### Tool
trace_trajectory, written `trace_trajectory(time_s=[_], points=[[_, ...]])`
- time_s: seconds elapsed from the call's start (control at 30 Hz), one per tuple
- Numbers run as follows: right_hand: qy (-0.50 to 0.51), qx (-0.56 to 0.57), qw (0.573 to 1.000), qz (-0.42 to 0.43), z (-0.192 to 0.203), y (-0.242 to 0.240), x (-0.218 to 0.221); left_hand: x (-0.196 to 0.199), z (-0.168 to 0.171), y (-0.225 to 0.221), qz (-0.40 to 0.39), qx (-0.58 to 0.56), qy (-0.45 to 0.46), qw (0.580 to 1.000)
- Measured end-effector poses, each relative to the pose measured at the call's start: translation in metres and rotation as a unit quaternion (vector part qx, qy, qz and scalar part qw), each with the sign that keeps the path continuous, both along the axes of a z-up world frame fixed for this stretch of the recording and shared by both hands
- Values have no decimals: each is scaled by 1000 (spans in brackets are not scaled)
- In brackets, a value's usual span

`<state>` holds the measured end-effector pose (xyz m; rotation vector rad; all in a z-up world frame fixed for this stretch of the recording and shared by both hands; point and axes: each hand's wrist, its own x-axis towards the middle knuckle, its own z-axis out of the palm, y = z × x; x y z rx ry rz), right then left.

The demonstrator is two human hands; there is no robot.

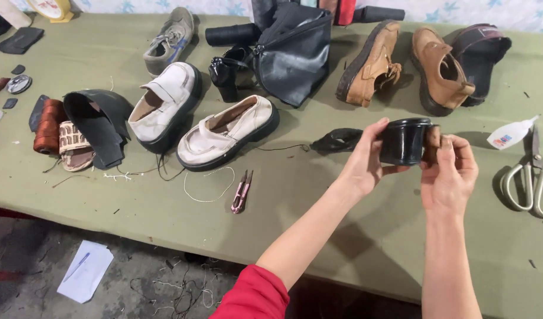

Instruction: Repairing a black sandal by inspecting the heel and using a small tool for adjustments.

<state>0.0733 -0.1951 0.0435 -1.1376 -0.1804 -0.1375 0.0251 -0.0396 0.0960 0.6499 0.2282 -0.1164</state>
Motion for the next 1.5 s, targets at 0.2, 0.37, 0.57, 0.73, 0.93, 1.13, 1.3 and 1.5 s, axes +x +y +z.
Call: trace_trajectory(time_s=[0.2,0.37,0.57,0.73,0.93,1.13,1.3,1.5], points=[[-63,-164,984,-26,21,7,-44,-3,-22,7,-71,-119,-35,990],[-53,-226,969,-80,1,0,-33,10,-51,26,-193,-235,-190,934],[-113,-218,968,-52,-10,25,-27,7,-68,36,-125,-173,-62,975],[-195,-282,938,-51,-49,30,-14,-14,-73,32,-40,-136,27,990],[-106,-207,971,-60,-63,22,-11,-2,-129,35,-5,-91,30,995],[-146,-252,956,-21,-59,54,-41,-6,-110,46,32,-37,13,999],[-249,-312,903,-162,-57,36,-20,-28,-62,44,-14,-65,-63,996],[-277,-294,900,-160,-54,44,-47,-18,-81,49,46,-67,-61,995]])
